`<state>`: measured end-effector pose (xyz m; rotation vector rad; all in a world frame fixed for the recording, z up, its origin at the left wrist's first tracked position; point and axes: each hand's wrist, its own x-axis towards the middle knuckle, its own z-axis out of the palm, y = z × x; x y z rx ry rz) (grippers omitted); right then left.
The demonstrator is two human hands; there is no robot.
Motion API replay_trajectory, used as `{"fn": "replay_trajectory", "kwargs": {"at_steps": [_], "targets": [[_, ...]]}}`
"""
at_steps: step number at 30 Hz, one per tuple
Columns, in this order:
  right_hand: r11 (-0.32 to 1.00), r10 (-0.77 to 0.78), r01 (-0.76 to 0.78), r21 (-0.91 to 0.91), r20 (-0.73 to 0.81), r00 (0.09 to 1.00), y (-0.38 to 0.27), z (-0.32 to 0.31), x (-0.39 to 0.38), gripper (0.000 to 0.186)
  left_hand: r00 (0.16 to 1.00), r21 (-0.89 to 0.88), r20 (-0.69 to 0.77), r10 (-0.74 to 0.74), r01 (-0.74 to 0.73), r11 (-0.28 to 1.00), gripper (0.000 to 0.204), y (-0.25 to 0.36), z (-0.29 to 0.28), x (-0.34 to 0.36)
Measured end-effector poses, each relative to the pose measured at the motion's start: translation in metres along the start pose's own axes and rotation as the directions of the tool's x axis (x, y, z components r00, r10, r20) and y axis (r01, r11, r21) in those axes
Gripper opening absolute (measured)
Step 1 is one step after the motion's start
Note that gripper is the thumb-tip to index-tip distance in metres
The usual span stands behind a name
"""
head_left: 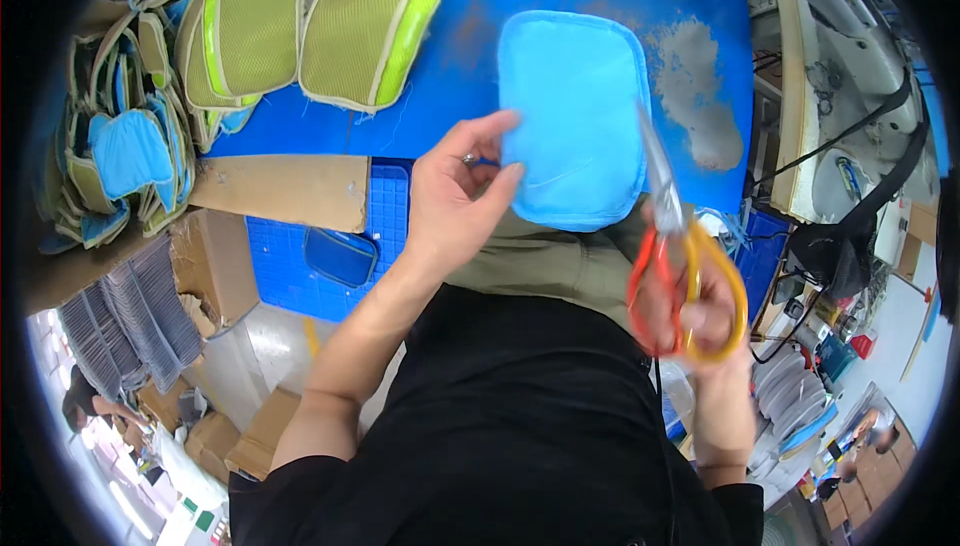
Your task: The person sews a light blue fabric pouch using an industrial sewing machine, then turns it right-side out and trims loose threads with scissors. They repeat this process with a second pouch, handling each item individually and placing finished units aside.
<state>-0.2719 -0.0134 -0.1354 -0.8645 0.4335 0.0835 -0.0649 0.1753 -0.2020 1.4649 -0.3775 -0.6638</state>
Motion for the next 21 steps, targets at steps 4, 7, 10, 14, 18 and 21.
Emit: {"fn": "replay_trajectory", "kwargs": {"at_steps": [4,7,10,14,18,21], "targets": [[0.916,0.231,-0.282,0.284,0.200,0.952,0.016,0.049,-0.007,0.078,0.999,-0.057,0.036,0.004,-0.002,0.998,0.053,0.014,0.010,-0.007],[0.887,0.209,-0.277,0.369,0.214,0.954,0.033,0.046,-0.006,0.070,0.997,-0.021,0.056,0.049,-0.048,0.999,0.056,0.021,0.015,-0.009],[0.887,0.198,-0.262,0.380,0.200,0.960,0.031,0.047,-0.009,0.071,0.991,0.014,0.088,0.098,-0.100,0.995,0.059,0.023,0.016,-0.011],[0.886,0.201,-0.267,0.379,0.204,0.958,0.030,0.046,-0.013,0.075,0.986,0.067,0.102,0.131,-0.138,0.988,0.064,0.029,0.017,-0.014],[0.866,0.196,-0.280,0.415,0.235,0.952,0.034,0.044,-0.015,0.079,0.984,0.079,0.093,0.151,-0.158,0.984,0.065,0.031,0.017,-0.018],[0.855,0.206,-0.292,0.428,0.237,0.949,0.035,0.045,-0.016,0.081,0.984,0.071,0.086,0.154,-0.160,0.985,0.065,0.033,0.018,-0.020]]}}
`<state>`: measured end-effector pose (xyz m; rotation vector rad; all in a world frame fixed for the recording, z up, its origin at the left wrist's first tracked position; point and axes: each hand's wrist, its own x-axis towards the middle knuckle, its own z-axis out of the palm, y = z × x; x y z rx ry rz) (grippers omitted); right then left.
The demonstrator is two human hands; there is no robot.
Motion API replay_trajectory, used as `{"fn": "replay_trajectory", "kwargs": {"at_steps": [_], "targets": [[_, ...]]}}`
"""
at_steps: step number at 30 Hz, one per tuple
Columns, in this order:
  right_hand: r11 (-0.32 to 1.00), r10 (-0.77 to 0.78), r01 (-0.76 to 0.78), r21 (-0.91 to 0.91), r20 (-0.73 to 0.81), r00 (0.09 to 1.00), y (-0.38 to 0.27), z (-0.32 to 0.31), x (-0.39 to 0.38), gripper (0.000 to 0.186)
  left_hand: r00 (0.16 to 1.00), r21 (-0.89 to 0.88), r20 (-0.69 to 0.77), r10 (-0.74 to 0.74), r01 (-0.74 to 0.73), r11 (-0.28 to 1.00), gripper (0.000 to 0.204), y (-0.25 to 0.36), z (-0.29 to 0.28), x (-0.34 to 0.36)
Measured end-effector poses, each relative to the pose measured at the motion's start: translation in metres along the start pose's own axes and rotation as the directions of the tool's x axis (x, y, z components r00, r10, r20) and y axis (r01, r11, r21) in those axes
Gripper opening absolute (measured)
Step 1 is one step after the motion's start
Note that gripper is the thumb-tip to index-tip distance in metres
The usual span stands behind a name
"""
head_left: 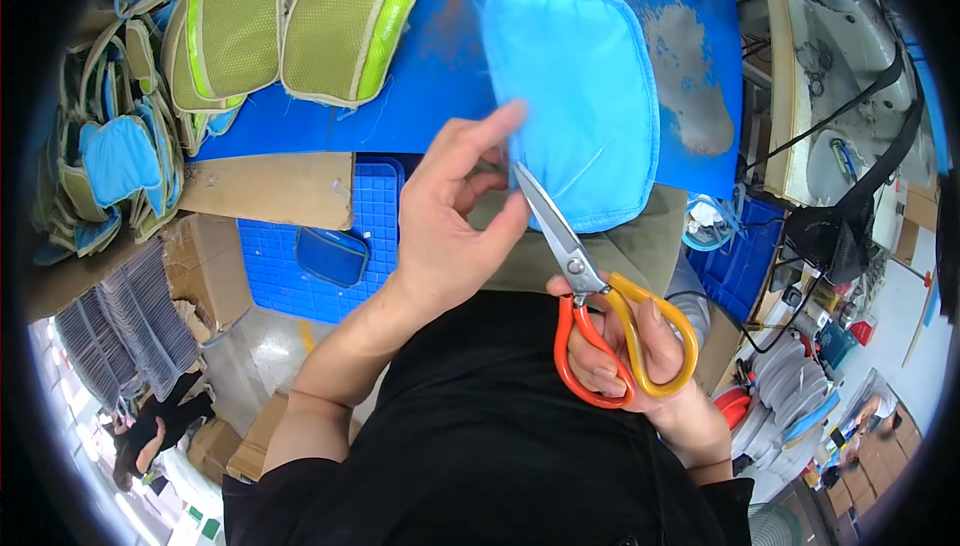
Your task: The person sews a light blue fabric pouch using an industrial sewing machine, then turns it right-side out and trims loose threads with scissors. They repeat this process with a second pouch, handling each item individually and placing finished units aside.
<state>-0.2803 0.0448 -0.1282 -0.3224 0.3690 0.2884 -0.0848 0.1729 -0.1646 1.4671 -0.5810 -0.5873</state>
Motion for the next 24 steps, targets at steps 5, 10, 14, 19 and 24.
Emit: {"fn": "replay_trajectory", "kwargs": {"at_steps": [5,10,14,19,24], "targets": [[1.000,-0.009,0.009,-0.009,-0.006,1.000,-0.001,0.001,-0.002,0.084,0.999,-0.007,-0.028,0.037,-0.038,0.999,0.066,-0.002,0.003,-0.001],[1.000,-0.017,0.017,-0.002,0.001,1.000,0.000,0.000,-0.002,0.083,0.998,0.044,-0.044,0.034,-0.032,0.999,0.066,0.001,0.004,-0.002],[0.998,0.011,-0.011,0.060,-0.003,1.000,0.001,0.001,-0.002,0.081,0.996,0.121,-0.060,0.063,-0.055,0.991,0.066,0.003,0.005,-0.004],[0.998,0.010,-0.010,0.062,-0.004,1.000,0.004,0.001,0.001,0.079,0.993,0.174,-0.064,0.104,-0.091,0.980,0.067,0.002,0.004,-0.006],[0.971,-0.040,0.022,-0.238,-0.071,0.997,-0.001,0.009,0.002,0.078,0.996,0.129,-0.052,0.068,-0.060,0.990,0.065,0.003,0.006,-0.007]]}}
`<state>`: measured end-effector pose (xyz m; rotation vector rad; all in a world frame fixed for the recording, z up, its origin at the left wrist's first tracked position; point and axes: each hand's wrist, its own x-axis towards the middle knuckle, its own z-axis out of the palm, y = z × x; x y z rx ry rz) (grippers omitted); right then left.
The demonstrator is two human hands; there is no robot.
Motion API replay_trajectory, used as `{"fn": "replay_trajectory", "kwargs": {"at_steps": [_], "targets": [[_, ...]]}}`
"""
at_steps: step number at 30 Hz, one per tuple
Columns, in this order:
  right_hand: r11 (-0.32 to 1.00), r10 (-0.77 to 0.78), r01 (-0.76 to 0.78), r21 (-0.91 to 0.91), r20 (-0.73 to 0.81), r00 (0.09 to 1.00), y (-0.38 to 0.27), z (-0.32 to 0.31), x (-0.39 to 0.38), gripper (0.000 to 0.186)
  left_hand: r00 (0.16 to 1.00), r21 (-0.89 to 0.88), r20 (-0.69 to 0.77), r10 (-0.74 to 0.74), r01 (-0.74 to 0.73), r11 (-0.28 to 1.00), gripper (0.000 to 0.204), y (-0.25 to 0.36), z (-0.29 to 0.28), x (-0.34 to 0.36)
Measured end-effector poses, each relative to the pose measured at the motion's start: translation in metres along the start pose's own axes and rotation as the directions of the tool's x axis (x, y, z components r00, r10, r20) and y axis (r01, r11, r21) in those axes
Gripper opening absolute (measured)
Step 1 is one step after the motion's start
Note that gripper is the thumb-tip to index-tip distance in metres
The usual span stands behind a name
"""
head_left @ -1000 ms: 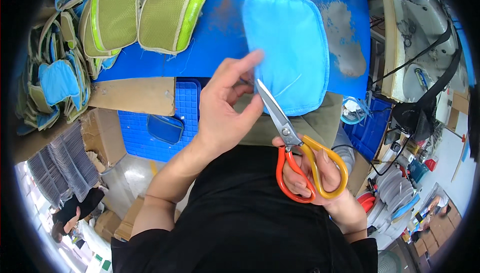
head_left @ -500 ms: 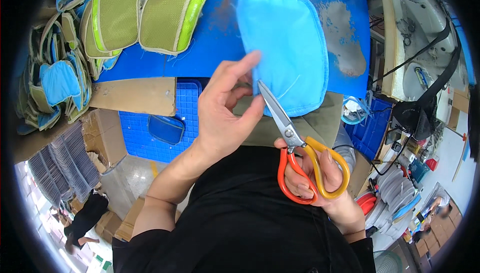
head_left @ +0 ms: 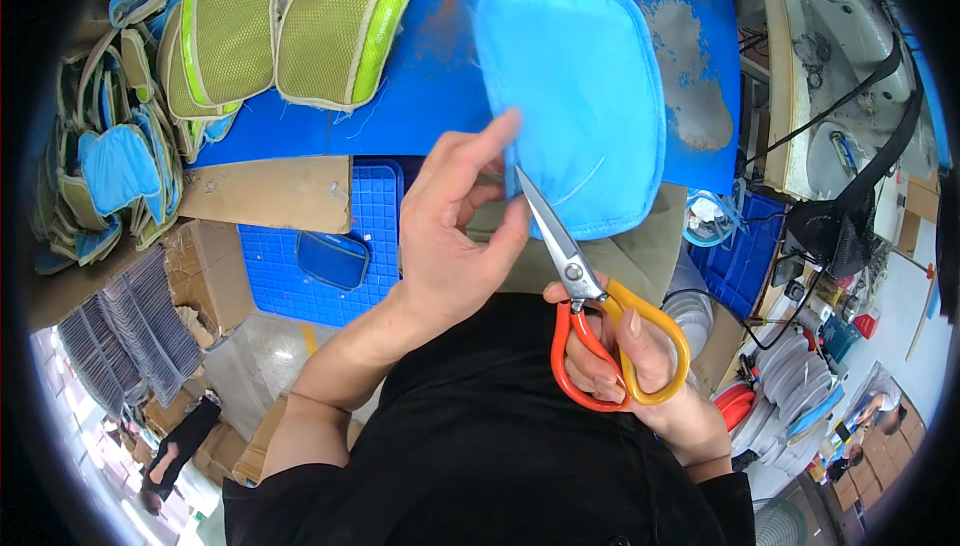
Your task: The person sews a light blue fabric pouch using an industrial sewing machine, then turns it right-side out and trims loose threads with scissors. They repeat this process with a second pouch, handling each item individually and placing finished units aside.
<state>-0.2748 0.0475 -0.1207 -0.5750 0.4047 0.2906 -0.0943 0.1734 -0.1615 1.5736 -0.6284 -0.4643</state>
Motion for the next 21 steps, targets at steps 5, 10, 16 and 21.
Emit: {"fn": "replay_trajectory", "kwargs": {"at_steps": [5,10,16,21], "targets": [[0.998,-0.055,0.055,0.029,-0.004,0.999,0.0045,-0.0003,0.0007,0.077,0.997,-0.160,-0.009,-0.075,0.073,0.984,0.062,-0.0029,0.0025,0.0020],[0.994,-0.062,0.061,0.089,0.016,0.998,0.0077,-0.0010,-0.0010,0.077,0.996,-0.160,-0.020,-0.081,0.077,0.984,0.063,-0.0026,0.0003,0.0028],[0.989,-0.062,0.055,0.140,0.043,0.997,0.0082,-0.0031,0.0009,0.076,0.998,-0.147,-0.003,-0.056,0.055,0.988,0.065,-0.0021,0.0004,0.0009],[0.988,-0.059,0.050,0.143,0.053,0.997,0.0087,-0.0036,-0.0002,0.076,0.998,-0.128,-0.001,-0.063,0.063,0.990,0.066,0.0002,0.0004,-0.0020]]}}
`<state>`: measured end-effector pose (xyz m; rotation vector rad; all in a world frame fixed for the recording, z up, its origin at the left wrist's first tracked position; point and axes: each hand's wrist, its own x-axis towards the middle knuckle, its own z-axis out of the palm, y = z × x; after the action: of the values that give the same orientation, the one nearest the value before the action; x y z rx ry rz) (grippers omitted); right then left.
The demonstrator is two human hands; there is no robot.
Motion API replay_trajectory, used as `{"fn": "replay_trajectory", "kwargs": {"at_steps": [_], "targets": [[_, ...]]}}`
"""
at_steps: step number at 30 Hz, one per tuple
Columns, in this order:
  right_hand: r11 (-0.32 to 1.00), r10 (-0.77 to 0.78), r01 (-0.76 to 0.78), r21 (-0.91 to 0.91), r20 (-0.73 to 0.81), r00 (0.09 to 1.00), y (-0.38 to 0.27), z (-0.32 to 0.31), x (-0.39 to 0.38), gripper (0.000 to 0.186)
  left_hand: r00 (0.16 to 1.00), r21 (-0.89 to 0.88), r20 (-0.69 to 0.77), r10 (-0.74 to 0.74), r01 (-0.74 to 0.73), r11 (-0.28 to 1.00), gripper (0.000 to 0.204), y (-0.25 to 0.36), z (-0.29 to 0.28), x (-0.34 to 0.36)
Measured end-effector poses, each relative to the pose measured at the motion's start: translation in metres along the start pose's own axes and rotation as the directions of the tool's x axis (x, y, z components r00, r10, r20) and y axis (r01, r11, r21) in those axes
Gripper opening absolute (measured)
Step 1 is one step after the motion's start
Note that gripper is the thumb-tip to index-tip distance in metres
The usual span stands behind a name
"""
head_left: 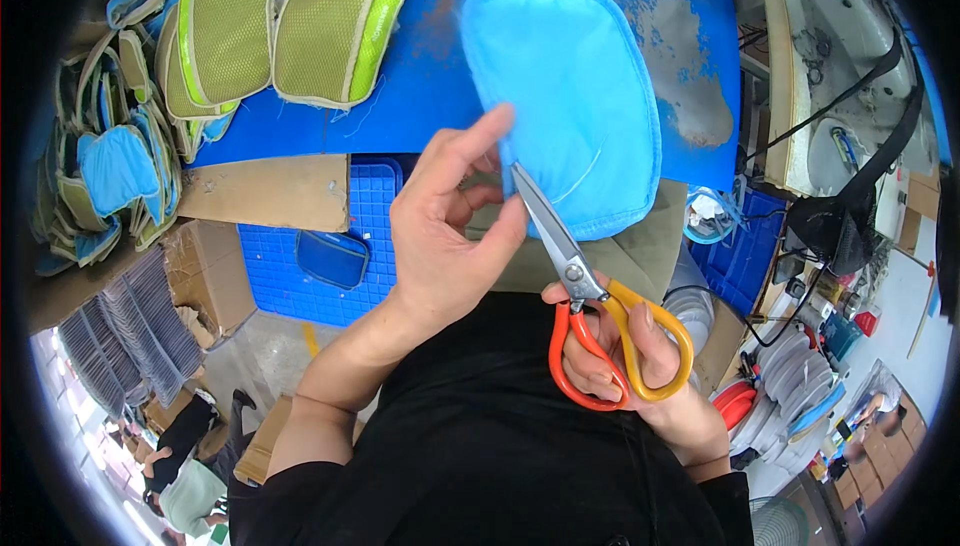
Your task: The person sews a light blue fabric pouch using an industrial sewing machine, then turns it right-side out and trims loose threads with scissors. They repeat this process with a second pouch, handling each item individually and placing finished units aside.
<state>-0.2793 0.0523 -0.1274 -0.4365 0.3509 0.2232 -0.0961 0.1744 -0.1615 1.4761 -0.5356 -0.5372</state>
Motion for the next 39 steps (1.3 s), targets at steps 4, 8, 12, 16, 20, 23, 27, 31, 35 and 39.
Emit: {"fn": "replay_trajectory", "kwargs": {"at_steps": [4,8,12,16,20,23,27,31,35,39], "targets": [[1.000,0.014,-0.014,0.028,-0.020,1.000,0.000,0.001,-0.002,0.077,1.000,0.007,0.005,-0.005,0.005,1.000,0.066,0.002,0.002,-0.003],[1.000,0.027,-0.027,0.010,-0.028,0.999,-0.001,0.001,-0.002,0.076,1.000,-0.001,0.018,-0.008,0.008,1.000,0.066,0.003,0.001,-0.004],[0.981,-0.007,-0.003,-0.195,-0.053,0.999,-0.006,0.000,0.001,0.062,0.998,-0.060,0.060,-0.037,0.040,0.997,0.065,0.001,0.003,-0.008],[0.883,-0.012,-0.101,-0.459,-0.236,0.972,-0.015,0.007,0.000,0.054,0.991,0.029,-0.061,-0.117,0.119,0.993,0.057,-0.013,-0.004,-0.003],[0.504,-0.350,-0.100,-0.858,-0.308,0.885,-0.028,-0.008,0.001,0.058,0.985,0.191,-0.152,-0.078,0.107,0.976,0.035,-0.042,-0.018,0.009],[0.302,-0.538,-0.130,-0.944,-0.282,0.794,-0.041,-0.023,0.031,0.054,0.990,0.317,-0.134,-0.041,0.082,0.945,0.024,-0.053,-0.021,0.013],[0.126,-0.554,-0.154,-0.980,-0.198,0.808,-0.051,-0.026,0.078,0.052,0.987,0.492,-0.121,0.102,-0.029,0.870,0.018,-0.073,-0.029,0.017],[0.153,-0.539,-0.221,-0.963,-0.269,0.798,-0.049,-0.037,0.099,0.051,0.952,0.656,-0.026,0.304,-0.213,0.724,0.009,-0.080,-0.033,0.022],[0.101,-0.511,-0.280,-0.955,-0.292,0.809,-0.052,-0.034,0.102,0.050,0.939,0.662,-0.015,0.344,-0.248,0.707,0.004,-0.087,-0.036,0.027],[0.058,-0.516,-0.282,-0.958,-0.271,0.813,-0.051,-0.037,0.102,0.049,0.977,0.318,-0.214,0.000,0.069,0.946,0.008,-0.080,-0.043,0.032]]}}
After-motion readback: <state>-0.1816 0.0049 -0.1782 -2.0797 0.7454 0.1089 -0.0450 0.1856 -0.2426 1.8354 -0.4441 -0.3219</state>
